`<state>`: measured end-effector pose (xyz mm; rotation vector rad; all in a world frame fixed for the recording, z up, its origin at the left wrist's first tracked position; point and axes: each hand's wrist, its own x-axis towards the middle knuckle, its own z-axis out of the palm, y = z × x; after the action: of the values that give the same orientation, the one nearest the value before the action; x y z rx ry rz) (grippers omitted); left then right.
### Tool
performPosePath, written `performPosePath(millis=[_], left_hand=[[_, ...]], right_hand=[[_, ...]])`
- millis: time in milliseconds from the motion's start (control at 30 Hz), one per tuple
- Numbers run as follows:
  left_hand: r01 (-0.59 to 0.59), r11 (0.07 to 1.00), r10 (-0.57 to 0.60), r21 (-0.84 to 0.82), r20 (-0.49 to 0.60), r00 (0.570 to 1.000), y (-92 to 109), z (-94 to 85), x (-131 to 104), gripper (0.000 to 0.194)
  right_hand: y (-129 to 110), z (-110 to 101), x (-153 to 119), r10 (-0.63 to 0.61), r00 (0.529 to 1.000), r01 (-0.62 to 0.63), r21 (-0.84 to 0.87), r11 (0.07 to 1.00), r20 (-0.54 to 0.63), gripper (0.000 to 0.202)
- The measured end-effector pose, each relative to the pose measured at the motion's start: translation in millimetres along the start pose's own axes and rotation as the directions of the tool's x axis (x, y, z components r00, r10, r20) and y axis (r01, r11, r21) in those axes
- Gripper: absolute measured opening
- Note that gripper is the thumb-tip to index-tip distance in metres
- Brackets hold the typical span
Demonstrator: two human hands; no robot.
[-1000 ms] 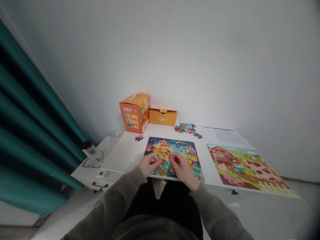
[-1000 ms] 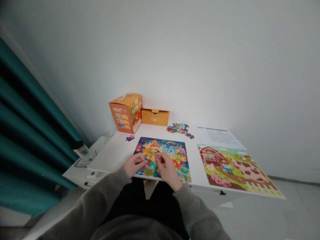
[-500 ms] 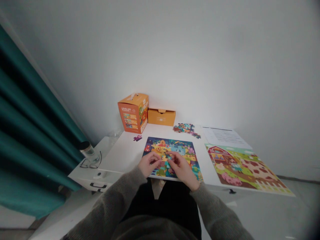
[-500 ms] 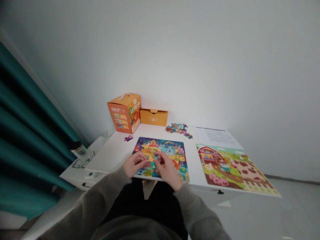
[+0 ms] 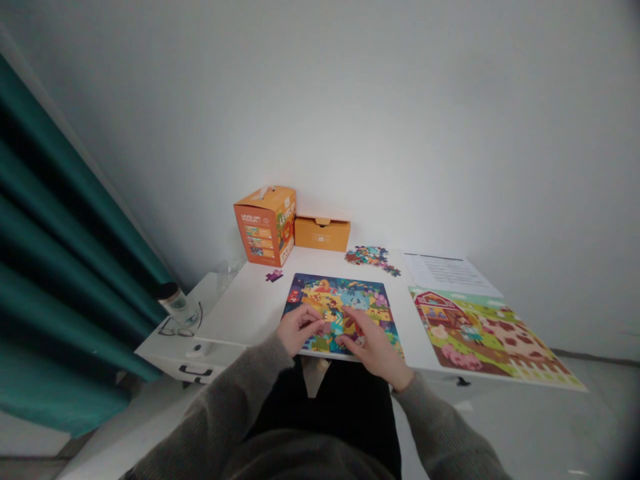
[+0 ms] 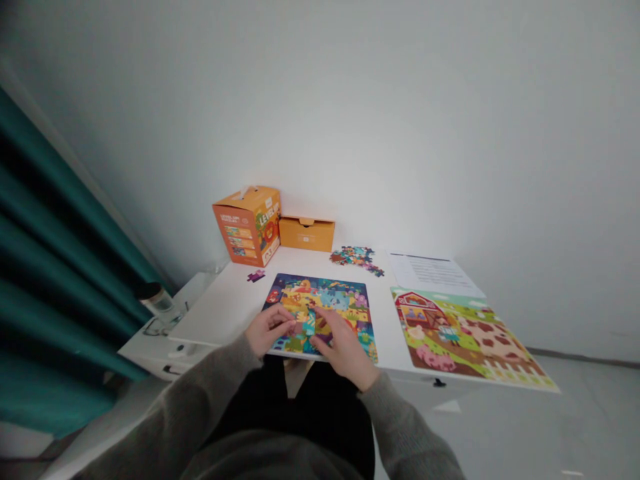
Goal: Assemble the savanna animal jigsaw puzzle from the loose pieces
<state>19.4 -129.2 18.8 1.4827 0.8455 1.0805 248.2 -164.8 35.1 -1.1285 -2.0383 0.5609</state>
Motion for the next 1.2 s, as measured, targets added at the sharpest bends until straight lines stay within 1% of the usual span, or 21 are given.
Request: performPosePath(millis=[133, 333, 467, 533, 700, 767, 867, 1067, 1200], left_hand=[[-0.027, 1.000, 0.026, 0.007, 0.031, 0.999, -1.5, 0.0, -0.1, 0.035], [-0.001, 0.999, 0.003, -0.033, 0.082, 0.997, 1.8, 2.5, -2.2, 0.039], [0.009, 0.999, -0.005, -0.039, 0.084, 0.996, 2.1, 1.9, -1.3, 0.039], [0.010, 1.000, -0.008, -0.030, 0.058, 0.998, 2.3, -2.1, 0.8, 0.038], [0.004, 1.000, -0.004, 0.005, -0.076, 0.997, 3.8, -18.4, 5.6, 0.035], [0.006, 0.999, -0.002, 0.048, -0.088, 0.996, 5.0, -23.5, 5.9, 0.031], [-0.022, 0.993, 0.033, 0.116, -0.090, 0.995, 7.4, -29.7, 5.3, 0.024], [-0.060, 0.975, 0.091, 0.216, -0.139, 0.986, 10.4, -46.8, 1.5, 0.017], [-0.052, 0.966, 0.093, 0.252, -0.154, 0.984, 8.7, -53.4, -5.3, 0.015]], right_hand=[[-0.2, 1.7, -1.0, -0.027, 0.999, 0.027, -0.022, 0.999, 0.021, 0.052], [2.1, 4.1, -2.2, -0.058, 0.998, 0.058, -0.044, 0.997, -0.006, 0.052], [5.5, 3.3, -2.5, -0.070, 0.998, 0.070, -0.041, 0.997, 0.001, 0.049], [7.9, 1.9, -2.4, -0.056, 0.998, 0.056, -0.046, 0.997, -0.004, 0.048], [10.0, -0.7, -0.8, -0.051, 0.998, 0.049, -0.068, 0.996, -0.026, 0.048], [8.6, -1.0, 0.1, -0.055, 0.998, 0.052, -0.078, 0.996, -0.025, 0.049], [6.6, -1.9, 1.2, -0.050, 0.998, 0.047, -0.102, 0.994, -0.025, 0.049], [8.3, -8.7, 0.1, -0.021, 0.998, 0.011, -0.158, 0.987, -0.065, 0.044], [8.5, -11.6, -2.0, -0.050, 0.998, 0.044, -0.171, 0.984, -0.030, 0.041]])
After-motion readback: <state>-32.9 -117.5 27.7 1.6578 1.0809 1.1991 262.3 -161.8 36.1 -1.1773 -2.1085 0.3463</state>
